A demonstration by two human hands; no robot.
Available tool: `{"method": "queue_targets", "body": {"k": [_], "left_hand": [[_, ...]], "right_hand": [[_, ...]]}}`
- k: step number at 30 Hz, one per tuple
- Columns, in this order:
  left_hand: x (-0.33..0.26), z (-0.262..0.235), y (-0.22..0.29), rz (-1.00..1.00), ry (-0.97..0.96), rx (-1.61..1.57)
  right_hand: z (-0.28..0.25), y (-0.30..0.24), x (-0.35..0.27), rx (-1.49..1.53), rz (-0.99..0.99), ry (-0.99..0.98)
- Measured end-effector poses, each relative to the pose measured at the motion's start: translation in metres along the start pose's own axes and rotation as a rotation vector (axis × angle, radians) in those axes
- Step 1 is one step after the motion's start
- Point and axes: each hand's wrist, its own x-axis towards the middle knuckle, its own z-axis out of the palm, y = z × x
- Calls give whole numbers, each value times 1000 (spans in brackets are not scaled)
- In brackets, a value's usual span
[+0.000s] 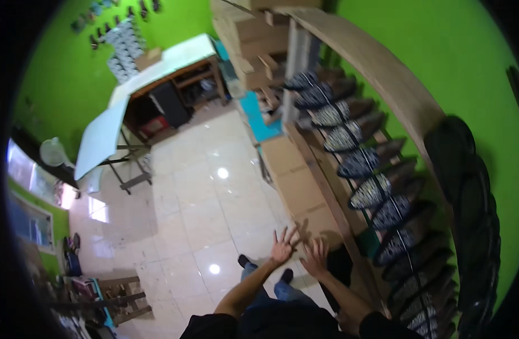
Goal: The recorder is packing various pairs of shoes and sandals into cardboard boxes and stacking them on a shelf.
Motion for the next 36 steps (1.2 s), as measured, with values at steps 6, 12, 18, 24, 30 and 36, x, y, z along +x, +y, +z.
{"method": "queue_targets", "body": {"k": [6, 12, 18, 24, 30, 36], "left_hand": [[-96, -45, -74, -306, 115, -134], [-130, -119, -175, -624, 266, -294], [-104, -212, -288, -692, 393, -245], [-80, -273, -397, -710, 430, -202], [-38, -326, -508, -739, 468, -218], [2, -379, -633, -830, 515, -152]], "right_hand": [[0, -44, 34, 139, -114, 63], [-22, -139, 159, 176, -269, 95], [-35, -248, 302, 227, -334, 91], [-25, -334, 406, 295, -378, 133], [-6, -397, 515, 293, -382, 75], [8, -462, 666, 326, -466, 83]]}}
